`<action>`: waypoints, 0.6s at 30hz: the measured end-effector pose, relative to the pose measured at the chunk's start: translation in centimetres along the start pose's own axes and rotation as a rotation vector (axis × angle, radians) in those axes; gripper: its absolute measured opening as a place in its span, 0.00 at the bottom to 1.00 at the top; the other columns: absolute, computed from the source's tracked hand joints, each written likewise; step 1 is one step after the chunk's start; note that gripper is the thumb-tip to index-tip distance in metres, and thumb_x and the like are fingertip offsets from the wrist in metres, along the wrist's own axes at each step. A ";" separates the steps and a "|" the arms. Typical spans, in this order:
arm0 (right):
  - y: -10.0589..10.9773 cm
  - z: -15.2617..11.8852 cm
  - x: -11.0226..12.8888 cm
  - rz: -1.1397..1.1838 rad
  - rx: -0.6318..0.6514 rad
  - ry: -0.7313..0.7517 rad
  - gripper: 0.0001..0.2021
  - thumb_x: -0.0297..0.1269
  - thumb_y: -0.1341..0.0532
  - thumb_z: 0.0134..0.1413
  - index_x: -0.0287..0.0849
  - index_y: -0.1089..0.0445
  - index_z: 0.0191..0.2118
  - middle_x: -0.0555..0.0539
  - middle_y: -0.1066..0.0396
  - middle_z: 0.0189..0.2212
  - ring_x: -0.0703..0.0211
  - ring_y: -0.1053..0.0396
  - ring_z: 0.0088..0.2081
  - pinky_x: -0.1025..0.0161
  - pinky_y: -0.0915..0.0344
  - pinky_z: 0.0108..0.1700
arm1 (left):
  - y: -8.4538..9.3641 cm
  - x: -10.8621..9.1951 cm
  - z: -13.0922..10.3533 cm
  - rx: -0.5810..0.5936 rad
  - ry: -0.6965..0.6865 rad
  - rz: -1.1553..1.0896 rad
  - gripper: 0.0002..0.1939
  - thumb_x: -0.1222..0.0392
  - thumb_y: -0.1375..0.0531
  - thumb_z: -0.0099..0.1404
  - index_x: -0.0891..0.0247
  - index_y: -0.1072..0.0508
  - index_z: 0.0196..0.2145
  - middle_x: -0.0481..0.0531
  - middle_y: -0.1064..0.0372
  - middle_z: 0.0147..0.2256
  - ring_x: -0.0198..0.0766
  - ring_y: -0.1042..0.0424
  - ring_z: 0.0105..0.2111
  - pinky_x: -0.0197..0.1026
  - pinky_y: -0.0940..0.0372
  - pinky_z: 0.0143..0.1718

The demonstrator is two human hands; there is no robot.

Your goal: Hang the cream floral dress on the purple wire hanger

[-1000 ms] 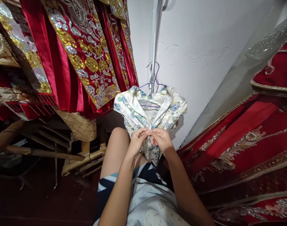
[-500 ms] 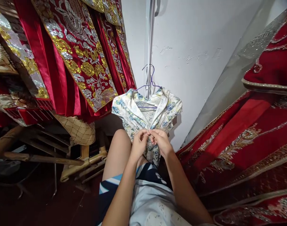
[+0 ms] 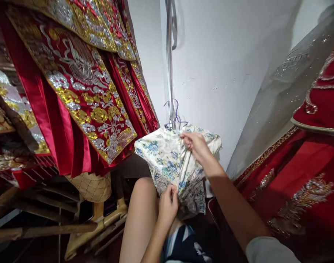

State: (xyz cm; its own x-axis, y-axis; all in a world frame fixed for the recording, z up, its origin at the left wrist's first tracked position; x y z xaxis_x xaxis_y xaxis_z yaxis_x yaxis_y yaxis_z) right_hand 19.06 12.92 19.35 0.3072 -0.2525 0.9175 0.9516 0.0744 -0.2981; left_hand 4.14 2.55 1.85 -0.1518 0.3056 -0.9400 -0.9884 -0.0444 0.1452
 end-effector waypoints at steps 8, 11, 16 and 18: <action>-3.0 -2.9 -1.2 -0.090 0.075 0.092 0.13 0.46 0.36 0.49 0.41 0.30 0.27 0.55 0.37 0.12 0.69 0.45 0.15 0.69 0.50 0.19 | 5.4 -10.3 7.0 -0.149 -0.321 0.020 0.11 0.55 0.40 0.68 0.60 0.23 0.46 0.52 0.27 0.34 0.41 0.31 0.35 0.38 0.41 0.40; -3.0 -3.3 0.9 -0.110 0.075 0.158 0.12 0.45 0.37 0.48 0.42 0.31 0.26 0.55 0.37 0.12 0.69 0.46 0.14 0.68 0.50 0.19 | 4.8 -17.6 9.5 -0.100 -0.573 0.148 0.16 0.59 0.42 0.70 0.58 0.27 0.54 0.53 0.27 0.39 0.40 0.31 0.37 0.39 0.40 0.43; -1.8 -3.0 3.1 -0.247 0.043 0.246 0.11 0.45 0.38 0.49 0.42 0.31 0.26 0.56 0.38 0.12 0.67 0.45 0.15 0.67 0.49 0.20 | 1.3 -23.5 10.3 0.005 -0.799 0.418 0.07 0.61 0.42 0.69 0.62 0.25 0.34 0.53 0.30 0.34 0.41 0.32 0.36 0.40 0.41 0.41; -0.7 -2.5 2.5 -0.311 -0.014 0.241 0.10 0.43 0.37 0.48 0.42 0.32 0.24 0.56 0.39 0.12 0.67 0.45 0.16 0.67 0.50 0.21 | 1.8 -24.5 10.4 -0.078 -0.811 0.399 0.06 0.63 0.42 0.69 0.63 0.27 0.33 0.52 0.31 0.33 0.40 0.33 0.36 0.40 0.42 0.42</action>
State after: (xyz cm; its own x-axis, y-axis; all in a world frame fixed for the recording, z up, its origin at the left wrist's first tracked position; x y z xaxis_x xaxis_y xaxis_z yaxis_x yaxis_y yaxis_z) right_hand 19.18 9.81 21.18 -0.0079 -0.4807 0.8769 0.9983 -0.0546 -0.0209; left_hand 6.16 4.87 28.34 -0.4638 0.8284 -0.3140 -0.8646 -0.3459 0.3644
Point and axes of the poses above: each hand's wrist, its own z-axis towards the middle knuckle, its own y-axis out of the back of the hand, x = y × z, the point moved 10 cm from there along z, towards the middle knuckle
